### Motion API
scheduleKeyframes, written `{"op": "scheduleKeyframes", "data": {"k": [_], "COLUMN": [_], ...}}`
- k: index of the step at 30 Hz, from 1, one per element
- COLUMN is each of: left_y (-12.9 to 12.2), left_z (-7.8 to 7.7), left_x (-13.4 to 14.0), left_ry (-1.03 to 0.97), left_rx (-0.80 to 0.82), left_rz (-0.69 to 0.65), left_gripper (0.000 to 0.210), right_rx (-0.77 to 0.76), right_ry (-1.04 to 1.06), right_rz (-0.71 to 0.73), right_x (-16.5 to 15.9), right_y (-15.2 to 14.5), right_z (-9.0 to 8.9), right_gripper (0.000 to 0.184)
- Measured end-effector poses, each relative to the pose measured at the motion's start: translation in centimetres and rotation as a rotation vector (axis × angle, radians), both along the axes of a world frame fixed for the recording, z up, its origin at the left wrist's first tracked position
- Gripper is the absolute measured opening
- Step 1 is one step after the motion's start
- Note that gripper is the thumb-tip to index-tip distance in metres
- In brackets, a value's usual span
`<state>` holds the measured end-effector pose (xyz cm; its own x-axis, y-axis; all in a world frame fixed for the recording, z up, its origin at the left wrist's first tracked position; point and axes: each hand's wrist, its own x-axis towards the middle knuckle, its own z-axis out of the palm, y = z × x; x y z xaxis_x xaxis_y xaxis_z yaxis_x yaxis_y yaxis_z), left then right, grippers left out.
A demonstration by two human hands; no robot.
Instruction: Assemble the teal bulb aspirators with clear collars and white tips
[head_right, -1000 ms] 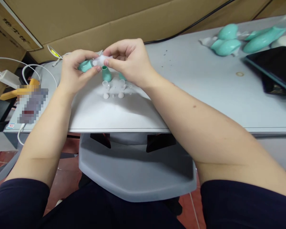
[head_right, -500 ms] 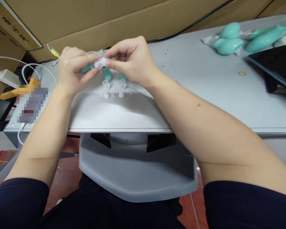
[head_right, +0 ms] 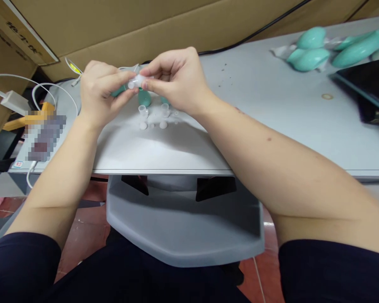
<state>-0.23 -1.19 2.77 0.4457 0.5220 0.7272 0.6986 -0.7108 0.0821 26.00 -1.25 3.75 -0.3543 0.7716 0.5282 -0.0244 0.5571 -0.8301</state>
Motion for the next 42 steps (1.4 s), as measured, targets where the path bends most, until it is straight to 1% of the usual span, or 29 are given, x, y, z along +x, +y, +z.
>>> {"op": "scheduleKeyframes", "data": {"k": [2, 5, 8, 11, 13, 15, 17, 19, 21, 22, 24, 26, 27, 28, 30, 31, 33, 34, 35, 36, 39, 41, 42], "left_y": [-0.3, -0.5, -0.4, -0.2, 0.0, 0.1, 0.2, 0.3, 0.8, 1.3, 2.7, 4.2, 4.8, 5.2, 5.5, 5.5, 5.9, 6.3, 6.8, 7.4, 9.0, 9.0, 8.7], "left_z": [0.2, 0.2, -0.1, -0.4, -0.4, -0.3, -0.2, -0.1, -0.2, -0.4, -0.9, -1.4, -1.6, -1.7, -1.7, -1.7, -1.9, -2.2, -2.5, -2.8, -3.8, -4.2, -4.2], "left_x": [0.4, 0.8, 0.8, 0.6, 0.6, 0.8, 1.1, 1.4, 1.5, 1.5, 1.0, 0.2, -0.2, -0.7, -1.5, -2.0, -2.9, -3.3, -3.8, -4.3, -5.2, -5.2, -5.1], "left_ry": [-0.036, -0.038, 0.004, -0.014, -0.021, -0.048, -0.131, -0.237, -0.355, -0.421, -0.547, -0.756, -0.826, -0.865, -0.873, -0.901, -0.822, -0.810, -0.810, -0.798, -0.688, -0.667, -0.661], "left_rx": [0.005, 0.028, 0.066, 0.133, 0.111, 0.063, 0.040, -0.006, -0.097, -0.144, -0.228, -0.158, -0.160, -0.183, -0.254, -0.207, -0.192, -0.174, -0.165, -0.175, -0.303, -0.381, -0.409], "left_rz": [-0.010, -0.026, -0.019, -0.050, -0.055, -0.079, -0.126, -0.137, -0.131, -0.144, -0.193, -0.205, -0.181, -0.158, -0.106, -0.076, -0.045, -0.036, -0.028, -0.016, 0.134, 0.197, 0.201], "left_gripper": [0.063, 0.068, 0.066, 0.064, 0.059, 0.059, 0.064, 0.063, 0.054, 0.050, 0.050, 0.075, 0.085, 0.089, 0.080, 0.080, 0.080, 0.083, 0.091, 0.093, 0.087, 0.080, 0.074], "right_rx": [-0.009, -0.008, -0.011, -0.021, -0.030, -0.048, -0.058, -0.056, -0.043, -0.034, -0.004, 0.039, 0.055, 0.067, 0.095, 0.120, 0.198, 0.239, 0.273, 0.300, 0.333, 0.317, 0.302], "right_ry": [-0.021, 0.015, 0.049, 0.050, 0.043, -0.013, -0.052, -0.026, 0.010, 0.001, -0.068, -0.143, -0.182, -0.224, -0.336, -0.405, -0.521, -0.561, -0.589, -0.609, -0.633, -0.614, -0.594], "right_rz": [0.007, 0.010, 0.029, 0.039, 0.021, 0.025, 0.061, 0.120, 0.147, 0.146, 0.117, 0.074, 0.053, 0.029, 0.001, 0.008, 0.040, 0.057, 0.065, 0.063, 0.017, -0.015, -0.026], "right_x": [0.0, -0.1, -0.4, -0.5, -0.5, -0.3, -0.1, 0.0, 0.1, 0.1, 0.3, 0.5, 0.6, 0.7, 0.7, 0.7, 0.6, 0.6, 0.5, 0.5, 0.6, 0.6, 0.6], "right_y": [-0.2, -0.2, 0.1, 0.5, 0.6, 0.5, 0.3, -0.1, -0.3, -0.4, -0.2, 0.2, 0.3, 0.4, 0.4, 0.3, 0.0, -0.1, -0.3, -0.3, -0.3, -0.2, -0.1], "right_z": [0.1, 0.0, -0.3, -0.5, -0.4, 0.0, 0.5, 0.8, 0.9, 0.8, 0.5, 0.3, 0.3, 0.3, 0.5, 0.7, 1.0, 1.1, 1.1, 1.2, 1.2, 1.1, 1.1], "right_gripper": [0.052, 0.052, 0.052, 0.054, 0.056, 0.054, 0.046, 0.043, 0.050, 0.054, 0.055, 0.053, 0.053, 0.056, 0.066, 0.072, 0.082, 0.084, 0.083, 0.081, 0.070, 0.064, 0.061]}}
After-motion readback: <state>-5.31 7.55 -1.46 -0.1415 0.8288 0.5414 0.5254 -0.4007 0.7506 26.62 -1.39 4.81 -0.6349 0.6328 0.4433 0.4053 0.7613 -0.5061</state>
